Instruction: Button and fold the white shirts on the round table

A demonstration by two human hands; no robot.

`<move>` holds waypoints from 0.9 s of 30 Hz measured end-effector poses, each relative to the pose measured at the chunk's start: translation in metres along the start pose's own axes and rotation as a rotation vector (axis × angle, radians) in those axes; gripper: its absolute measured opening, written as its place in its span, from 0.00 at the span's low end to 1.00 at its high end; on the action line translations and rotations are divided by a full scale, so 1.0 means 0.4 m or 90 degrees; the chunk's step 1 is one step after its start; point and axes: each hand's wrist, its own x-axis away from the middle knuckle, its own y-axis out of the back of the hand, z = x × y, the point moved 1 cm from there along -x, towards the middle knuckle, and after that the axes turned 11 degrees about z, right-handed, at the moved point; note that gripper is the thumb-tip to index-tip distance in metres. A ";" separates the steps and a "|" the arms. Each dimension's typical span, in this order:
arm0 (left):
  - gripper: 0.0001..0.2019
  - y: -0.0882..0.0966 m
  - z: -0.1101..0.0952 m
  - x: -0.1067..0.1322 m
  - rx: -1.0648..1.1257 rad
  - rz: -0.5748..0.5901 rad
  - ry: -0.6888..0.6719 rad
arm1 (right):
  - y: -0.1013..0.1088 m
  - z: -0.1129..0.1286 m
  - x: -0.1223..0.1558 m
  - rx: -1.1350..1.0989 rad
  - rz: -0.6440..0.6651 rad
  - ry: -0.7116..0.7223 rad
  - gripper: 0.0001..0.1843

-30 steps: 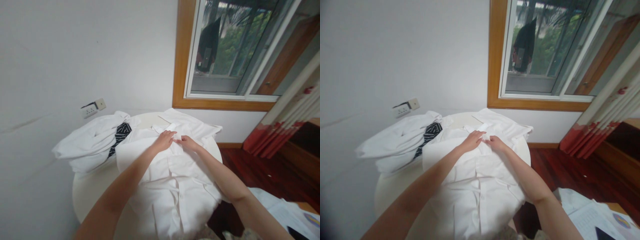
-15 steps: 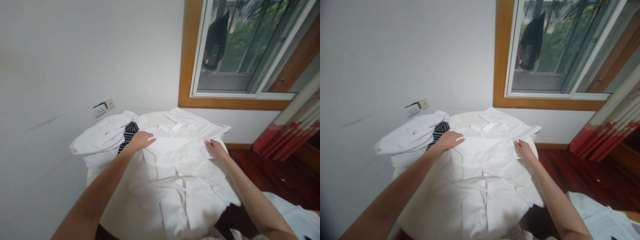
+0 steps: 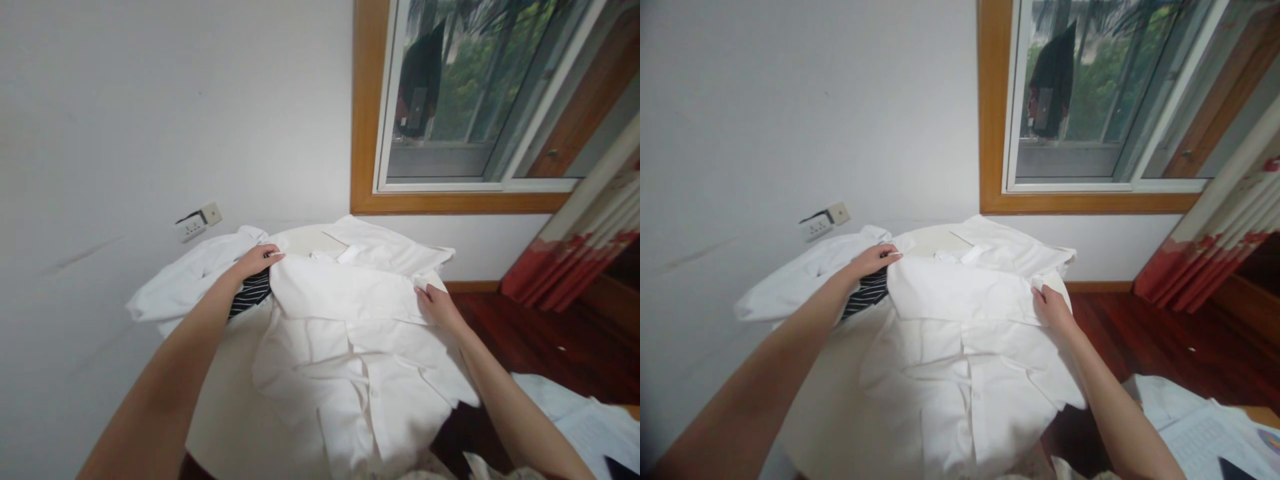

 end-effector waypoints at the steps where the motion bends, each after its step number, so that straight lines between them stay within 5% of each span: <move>1: 0.23 0.003 0.003 -0.011 -0.019 -0.003 -0.005 | -0.001 0.004 0.001 0.001 0.001 0.004 0.19; 7: 0.19 -0.034 0.026 -0.060 -0.332 0.049 0.004 | -0.014 0.012 0.007 0.012 0.010 0.022 0.18; 11: 0.13 -0.055 -0.006 -0.046 -0.404 -0.027 0.017 | -0.022 -0.001 0.016 0.014 0.030 0.032 0.18; 15: 0.13 -0.059 -0.095 0.020 -0.365 -0.127 0.061 | -0.024 -0.008 0.020 0.003 0.022 0.040 0.19; 19: 0.19 -0.105 -0.176 0.137 -0.329 -0.087 0.037 | -0.022 -0.008 0.021 -0.003 0.010 0.055 0.20; 22: 0.22 -0.176 -0.193 0.218 -0.337 -0.034 0.023 | -0.023 -0.007 0.023 -0.007 0.014 0.052 0.20; 27: 0.20 -0.268 -0.179 0.258 -0.352 -0.092 0.093 | -0.033 -0.007 0.030 -0.010 0.013 0.051 0.19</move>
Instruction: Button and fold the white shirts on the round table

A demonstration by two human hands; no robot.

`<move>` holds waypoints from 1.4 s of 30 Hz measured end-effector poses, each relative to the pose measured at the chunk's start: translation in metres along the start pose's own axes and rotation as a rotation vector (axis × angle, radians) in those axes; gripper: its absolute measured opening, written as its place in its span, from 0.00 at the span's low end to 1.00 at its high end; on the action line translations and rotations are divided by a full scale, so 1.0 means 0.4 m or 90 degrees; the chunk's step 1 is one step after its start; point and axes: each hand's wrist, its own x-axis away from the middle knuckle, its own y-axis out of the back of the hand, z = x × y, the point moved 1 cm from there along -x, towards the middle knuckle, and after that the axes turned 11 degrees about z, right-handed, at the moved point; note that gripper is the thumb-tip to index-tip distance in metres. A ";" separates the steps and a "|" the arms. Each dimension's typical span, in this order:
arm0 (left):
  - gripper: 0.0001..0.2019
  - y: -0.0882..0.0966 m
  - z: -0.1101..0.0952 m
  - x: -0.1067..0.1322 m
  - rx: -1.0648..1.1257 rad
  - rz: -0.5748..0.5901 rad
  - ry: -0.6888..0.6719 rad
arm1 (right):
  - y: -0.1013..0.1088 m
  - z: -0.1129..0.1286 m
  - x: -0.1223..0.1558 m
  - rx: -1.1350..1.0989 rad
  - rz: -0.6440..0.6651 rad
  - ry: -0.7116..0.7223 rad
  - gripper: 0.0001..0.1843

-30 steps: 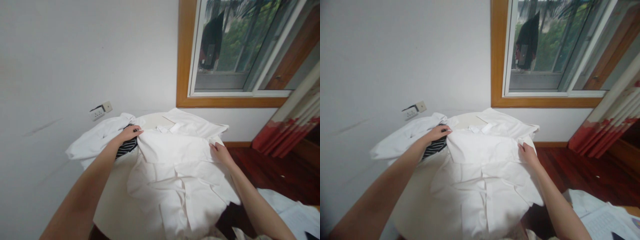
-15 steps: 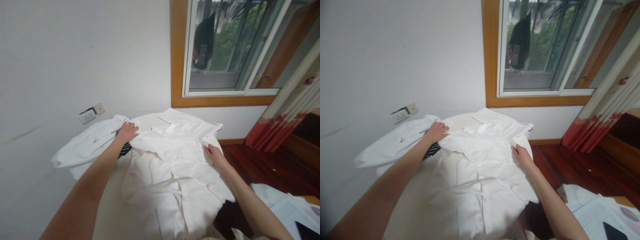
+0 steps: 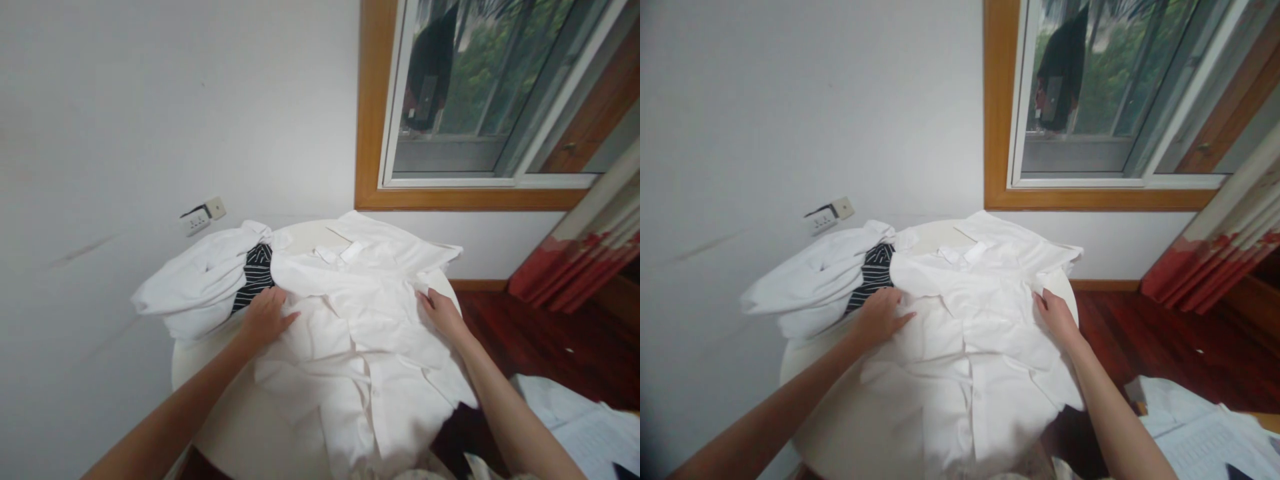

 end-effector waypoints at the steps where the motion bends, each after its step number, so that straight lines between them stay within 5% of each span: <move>1: 0.17 -0.006 -0.002 -0.003 -0.007 -0.003 0.021 | -0.002 0.001 0.002 0.000 0.002 0.002 0.19; 4: 0.10 0.000 0.001 -0.020 -0.038 0.009 0.047 | -0.004 0.003 0.008 -0.006 0.006 0.008 0.19; 13: 0.17 0.013 0.084 0.011 -0.084 0.008 -0.025 | 0.002 0.003 0.009 -0.019 -0.023 -0.009 0.19; 16: 0.21 -0.010 0.085 0.024 -0.084 0.045 -0.100 | -0.002 0.002 0.003 -0.008 -0.024 -0.015 0.20; 22: 0.24 -0.019 0.089 0.018 -0.083 0.148 -0.116 | 0.016 0.003 -0.007 0.001 0.000 0.000 0.21; 26: 0.23 0.032 0.108 -0.033 -0.065 0.209 -0.160 | 0.018 0.003 0.000 0.008 0.032 -0.007 0.21; 30: 0.20 0.061 0.092 -0.138 -0.026 0.110 -0.081 | 0.007 0.001 0.009 -0.007 0.041 0.013 0.21; 35: 0.22 -0.037 0.063 -0.217 -0.039 0.007 -0.005 | -0.005 -0.004 0.010 -0.012 0.039 0.036 0.21; 39: 0.26 -0.138 0.093 -0.222 -0.005 -0.063 0.041 | -0.013 -0.004 0.013 0.050 0.048 0.003 0.20; 42: 0.28 -0.172 0.117 -0.222 0.013 -0.069 0.053 | -0.021 0.000 0.019 0.094 0.060 -0.016 0.19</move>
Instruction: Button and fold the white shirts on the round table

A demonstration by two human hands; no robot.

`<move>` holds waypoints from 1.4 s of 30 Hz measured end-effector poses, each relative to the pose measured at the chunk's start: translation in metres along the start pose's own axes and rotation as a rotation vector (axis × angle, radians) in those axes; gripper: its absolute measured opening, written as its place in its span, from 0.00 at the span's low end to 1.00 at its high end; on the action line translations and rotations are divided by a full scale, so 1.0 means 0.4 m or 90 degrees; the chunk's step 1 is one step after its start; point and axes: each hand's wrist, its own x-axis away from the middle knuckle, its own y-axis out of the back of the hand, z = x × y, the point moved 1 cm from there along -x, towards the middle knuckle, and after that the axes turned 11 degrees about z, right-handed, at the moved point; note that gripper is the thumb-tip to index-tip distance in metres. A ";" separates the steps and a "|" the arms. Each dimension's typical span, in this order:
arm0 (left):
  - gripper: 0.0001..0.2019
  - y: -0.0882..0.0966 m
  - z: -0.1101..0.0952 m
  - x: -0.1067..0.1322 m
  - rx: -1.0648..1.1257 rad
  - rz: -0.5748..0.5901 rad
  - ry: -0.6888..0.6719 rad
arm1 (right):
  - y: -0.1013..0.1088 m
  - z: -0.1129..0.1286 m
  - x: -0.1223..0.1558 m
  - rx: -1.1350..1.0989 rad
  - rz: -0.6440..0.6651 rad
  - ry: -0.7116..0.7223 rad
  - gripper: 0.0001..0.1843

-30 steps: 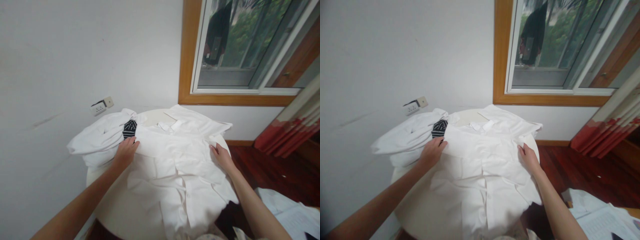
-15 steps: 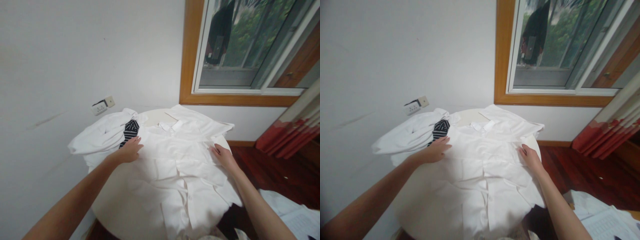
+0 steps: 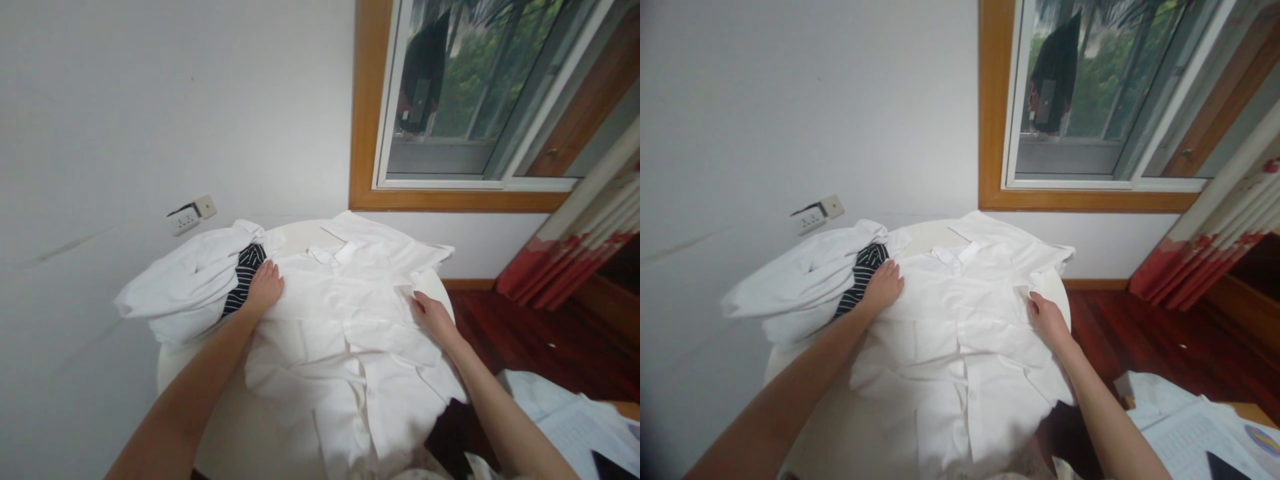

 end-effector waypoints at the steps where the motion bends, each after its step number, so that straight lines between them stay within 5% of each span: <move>1: 0.28 -0.001 0.003 -0.001 0.001 0.004 -0.001 | -0.002 0.001 0.002 0.011 -0.002 -0.003 0.19; 9: 0.25 0.074 -0.099 0.009 0.003 0.015 -0.041 | 0.008 0.009 0.017 -0.040 -0.040 0.034 0.18; 13: 0.27 0.049 -0.150 0.041 0.036 0.083 0.006 | 0.032 0.013 0.010 -0.041 -0.073 0.009 0.19; 21: 0.28 0.010 -0.130 0.058 0.046 0.144 0.011 | 0.089 0.034 0.017 0.078 -0.074 -0.096 0.20; 26: 0.29 0.022 -0.124 0.061 0.036 0.156 0.011 | 0.056 0.033 0.046 0.163 -0.053 -0.099 0.23; 31: 0.30 0.026 -0.125 0.064 0.042 0.171 -0.002 | 0.054 0.039 0.052 0.237 -0.119 -0.011 0.29; 34: 0.30 0.025 -0.127 0.061 0.051 0.183 -0.008 | 0.078 0.073 0.027 0.167 -0.139 0.110 0.24; 38: 0.30 0.018 -0.124 0.061 0.061 0.185 -0.012 | 0.054 0.149 -0.017 0.076 -0.008 0.310 0.19; 42: 0.30 0.021 -0.121 0.066 0.064 0.164 -0.017 | -0.023 0.190 -0.034 0.096 0.115 0.363 0.23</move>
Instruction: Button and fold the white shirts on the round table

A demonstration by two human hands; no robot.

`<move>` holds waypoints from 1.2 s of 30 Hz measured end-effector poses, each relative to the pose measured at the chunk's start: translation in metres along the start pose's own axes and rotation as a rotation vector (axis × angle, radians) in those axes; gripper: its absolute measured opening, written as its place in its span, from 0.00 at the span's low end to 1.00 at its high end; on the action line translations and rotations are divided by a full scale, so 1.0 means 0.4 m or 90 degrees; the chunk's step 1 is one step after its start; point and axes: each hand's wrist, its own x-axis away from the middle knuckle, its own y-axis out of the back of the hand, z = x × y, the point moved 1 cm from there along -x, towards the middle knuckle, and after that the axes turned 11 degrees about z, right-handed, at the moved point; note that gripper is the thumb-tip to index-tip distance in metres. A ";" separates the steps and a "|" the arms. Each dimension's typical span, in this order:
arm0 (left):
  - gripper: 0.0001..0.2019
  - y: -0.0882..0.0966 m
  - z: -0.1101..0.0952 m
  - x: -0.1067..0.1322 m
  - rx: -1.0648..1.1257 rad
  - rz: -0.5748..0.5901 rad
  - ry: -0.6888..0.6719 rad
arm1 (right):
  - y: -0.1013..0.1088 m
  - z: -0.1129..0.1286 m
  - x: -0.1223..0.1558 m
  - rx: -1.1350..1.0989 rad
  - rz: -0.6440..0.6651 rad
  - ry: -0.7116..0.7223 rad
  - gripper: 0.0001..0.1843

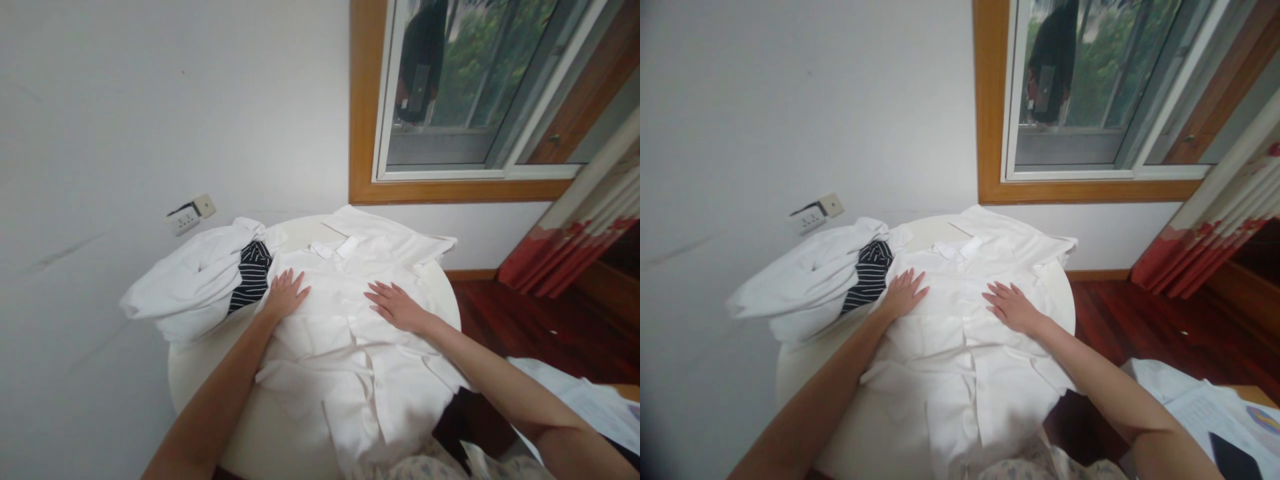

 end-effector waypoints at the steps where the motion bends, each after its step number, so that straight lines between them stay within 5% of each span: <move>1: 0.29 0.006 -0.003 0.001 0.003 -0.010 0.001 | -0.016 0.002 -0.004 0.004 0.013 -0.003 0.24; 6: 0.24 0.043 -0.062 -0.004 0.057 -0.071 -0.134 | -0.045 -0.007 0.000 0.023 0.021 -0.001 0.25; 9: 0.24 0.036 -0.110 -0.002 0.086 -0.048 -0.219 | -0.041 -0.006 0.001 0.028 0.015 -0.003 0.25; 14: 0.25 0.007 -0.137 0.010 0.079 -0.008 -0.210 | -0.036 0.000 -0.001 0.027 0.014 -0.012 0.25; 36: 0.26 0.049 -0.173 0.056 0.085 -0.038 -0.287 | -0.021 0.015 0.000 -0.003 0.019 -0.018 0.24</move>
